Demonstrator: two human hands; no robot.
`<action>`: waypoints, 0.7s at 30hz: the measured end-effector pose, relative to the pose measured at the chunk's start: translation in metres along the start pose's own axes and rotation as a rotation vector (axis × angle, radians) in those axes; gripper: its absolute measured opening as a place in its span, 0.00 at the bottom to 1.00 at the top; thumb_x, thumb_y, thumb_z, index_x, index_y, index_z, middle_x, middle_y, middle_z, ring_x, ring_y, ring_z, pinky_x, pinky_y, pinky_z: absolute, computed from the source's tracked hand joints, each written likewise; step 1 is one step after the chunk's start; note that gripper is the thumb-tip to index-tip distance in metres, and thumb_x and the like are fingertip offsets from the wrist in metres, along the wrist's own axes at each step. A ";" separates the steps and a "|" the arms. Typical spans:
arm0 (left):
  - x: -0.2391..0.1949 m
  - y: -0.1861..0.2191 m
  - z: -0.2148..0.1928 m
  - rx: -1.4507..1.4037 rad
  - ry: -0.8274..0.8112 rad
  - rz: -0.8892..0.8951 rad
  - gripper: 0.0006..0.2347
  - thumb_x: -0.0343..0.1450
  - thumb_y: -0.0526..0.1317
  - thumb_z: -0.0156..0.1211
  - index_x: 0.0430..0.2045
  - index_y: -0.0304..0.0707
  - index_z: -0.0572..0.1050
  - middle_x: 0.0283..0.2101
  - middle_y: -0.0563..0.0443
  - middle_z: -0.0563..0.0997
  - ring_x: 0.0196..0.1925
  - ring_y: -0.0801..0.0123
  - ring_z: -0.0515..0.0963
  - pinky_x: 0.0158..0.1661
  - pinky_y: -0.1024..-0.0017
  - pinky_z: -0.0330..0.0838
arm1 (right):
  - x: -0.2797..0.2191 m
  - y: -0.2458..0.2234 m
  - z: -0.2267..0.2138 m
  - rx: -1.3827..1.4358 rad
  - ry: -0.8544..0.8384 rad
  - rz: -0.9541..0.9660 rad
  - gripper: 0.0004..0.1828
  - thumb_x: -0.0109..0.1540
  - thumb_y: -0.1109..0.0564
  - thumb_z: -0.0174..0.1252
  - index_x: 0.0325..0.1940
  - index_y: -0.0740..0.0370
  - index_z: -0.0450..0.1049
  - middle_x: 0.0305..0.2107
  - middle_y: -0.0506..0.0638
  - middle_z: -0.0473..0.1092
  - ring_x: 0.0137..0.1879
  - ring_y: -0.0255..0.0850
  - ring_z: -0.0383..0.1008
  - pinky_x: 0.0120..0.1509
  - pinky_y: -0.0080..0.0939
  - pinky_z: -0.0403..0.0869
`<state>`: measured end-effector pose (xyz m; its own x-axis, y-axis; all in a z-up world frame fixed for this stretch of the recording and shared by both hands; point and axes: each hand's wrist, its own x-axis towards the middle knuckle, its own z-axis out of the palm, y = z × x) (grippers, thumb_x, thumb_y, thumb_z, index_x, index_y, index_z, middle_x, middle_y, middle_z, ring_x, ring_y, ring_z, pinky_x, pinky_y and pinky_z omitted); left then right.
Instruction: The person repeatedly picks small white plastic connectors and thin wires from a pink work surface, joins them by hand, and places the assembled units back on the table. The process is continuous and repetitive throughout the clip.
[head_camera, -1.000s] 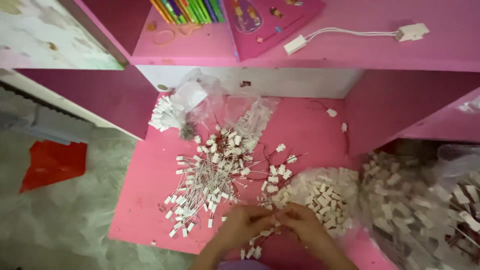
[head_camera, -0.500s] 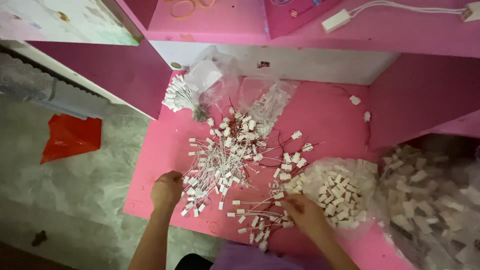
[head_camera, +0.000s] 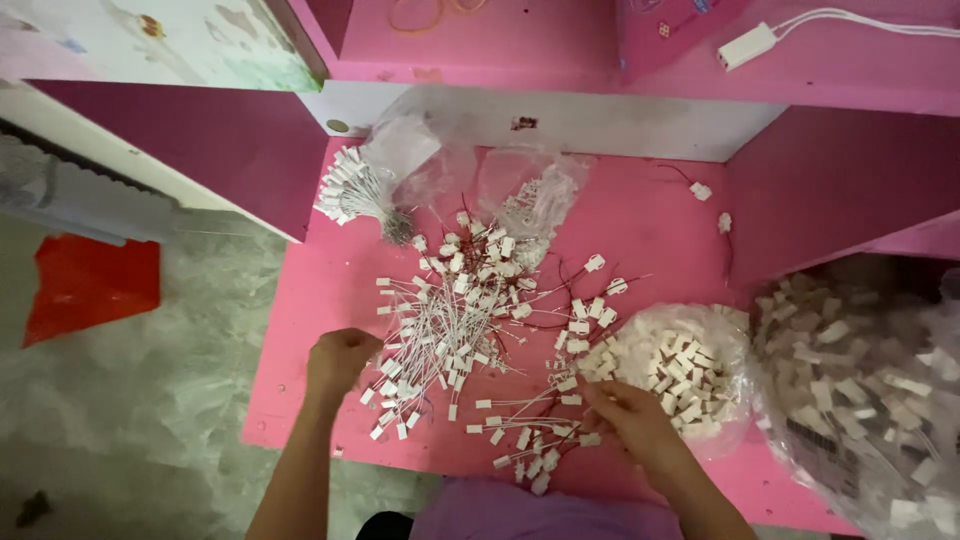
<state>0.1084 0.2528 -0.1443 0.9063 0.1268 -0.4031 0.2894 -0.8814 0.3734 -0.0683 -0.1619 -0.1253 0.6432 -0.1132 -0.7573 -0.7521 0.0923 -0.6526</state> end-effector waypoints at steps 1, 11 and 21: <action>-0.002 0.005 -0.005 -0.004 -0.005 0.006 0.10 0.66 0.45 0.67 0.36 0.44 0.86 0.36 0.48 0.86 0.38 0.59 0.85 0.40 0.62 0.78 | -0.003 -0.012 0.006 -0.001 0.009 0.000 0.23 0.64 0.44 0.61 0.50 0.66 0.82 0.26 0.52 0.77 0.27 0.31 0.71 0.30 0.31 0.67; -0.105 0.104 -0.015 -1.034 -0.366 -0.242 0.08 0.67 0.38 0.65 0.36 0.37 0.86 0.24 0.52 0.80 0.21 0.76 0.66 0.24 0.76 0.60 | -0.035 -0.087 0.118 0.126 -0.432 0.165 0.19 0.67 0.44 0.56 0.53 0.60 0.77 0.16 0.45 0.62 0.12 0.30 0.50 0.16 0.33 0.49; -0.127 0.134 -0.010 -1.205 -0.386 0.008 0.08 0.69 0.35 0.67 0.35 0.29 0.85 0.26 0.49 0.81 0.26 0.72 0.75 0.30 0.75 0.69 | -0.045 -0.092 0.104 0.296 -0.464 -0.037 0.17 0.66 0.49 0.58 0.48 0.67 0.79 0.23 0.48 0.74 0.16 0.28 0.54 0.17 0.31 0.52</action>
<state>0.0352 0.1232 -0.0344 0.8193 -0.1966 -0.5385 0.5649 0.1162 0.8169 -0.0131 -0.0629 -0.0335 0.7149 0.3201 -0.6216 -0.6980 0.3782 -0.6080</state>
